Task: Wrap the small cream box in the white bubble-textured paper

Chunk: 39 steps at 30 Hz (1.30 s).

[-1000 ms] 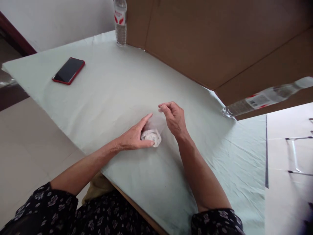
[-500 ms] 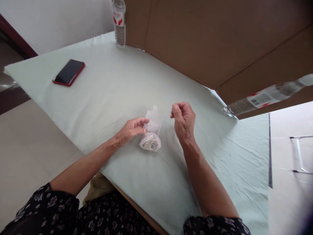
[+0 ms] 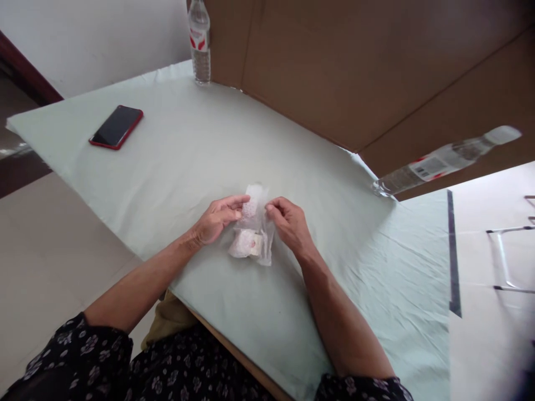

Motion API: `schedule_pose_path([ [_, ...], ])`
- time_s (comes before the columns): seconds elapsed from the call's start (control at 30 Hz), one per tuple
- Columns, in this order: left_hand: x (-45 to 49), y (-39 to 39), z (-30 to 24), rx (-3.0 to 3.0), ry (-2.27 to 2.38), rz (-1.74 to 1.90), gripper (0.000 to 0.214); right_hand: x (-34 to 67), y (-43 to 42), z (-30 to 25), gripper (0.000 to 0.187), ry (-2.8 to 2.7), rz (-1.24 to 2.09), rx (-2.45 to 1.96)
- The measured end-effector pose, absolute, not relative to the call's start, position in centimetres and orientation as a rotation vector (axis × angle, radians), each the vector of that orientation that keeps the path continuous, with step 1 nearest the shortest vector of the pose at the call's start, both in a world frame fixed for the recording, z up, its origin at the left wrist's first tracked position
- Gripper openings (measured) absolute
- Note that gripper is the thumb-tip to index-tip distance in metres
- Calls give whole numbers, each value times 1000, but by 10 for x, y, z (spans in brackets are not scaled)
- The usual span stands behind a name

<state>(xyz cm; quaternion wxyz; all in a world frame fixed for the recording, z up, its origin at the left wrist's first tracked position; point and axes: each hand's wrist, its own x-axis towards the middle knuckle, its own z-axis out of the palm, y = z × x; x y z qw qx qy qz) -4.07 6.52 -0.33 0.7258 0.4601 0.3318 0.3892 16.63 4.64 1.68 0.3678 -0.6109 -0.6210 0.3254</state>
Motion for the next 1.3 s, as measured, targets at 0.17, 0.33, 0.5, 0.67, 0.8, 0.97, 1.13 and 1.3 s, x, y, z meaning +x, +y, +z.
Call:
schedule_pose_path([
  [0.17, -40, 70, -6, 1020, 866, 978, 58, 185, 51, 2, 22, -1184, 1028, -1414],
  [0.33, -42, 63, -2, 1534, 1221, 1131, 49, 188, 54, -11, 27, -1032, 1121, -1435],
  [0.5, -38, 52, 1, 1851, 1213, 1047, 45, 184, 52, -13, 27, -983, 1090, -1451],
  [0.67, -33, 53, 4, 1798, 1258, 918, 16, 181, 50, -12, 26, -974, 1045, -1450],
  [0.8, -42, 60, 3, 1559, 1320, 971, 15, 188, 56, -16, 26, -971, 941, -1472],
  [0.97, -55, 74, -9, 1692, 1606, 1083, 7, 210, 70, -25, 24, -995, 713, -1496],
  [1.13, -59, 72, -8, 1876, 1670, 1232, 23, 217, 62, -5, 27, -1197, 396, -1435],
  [1.3, -52, 56, 5, 2211, 1136, 1344, 25, 200, 48, 20, 33, -1627, 754, -1424],
])
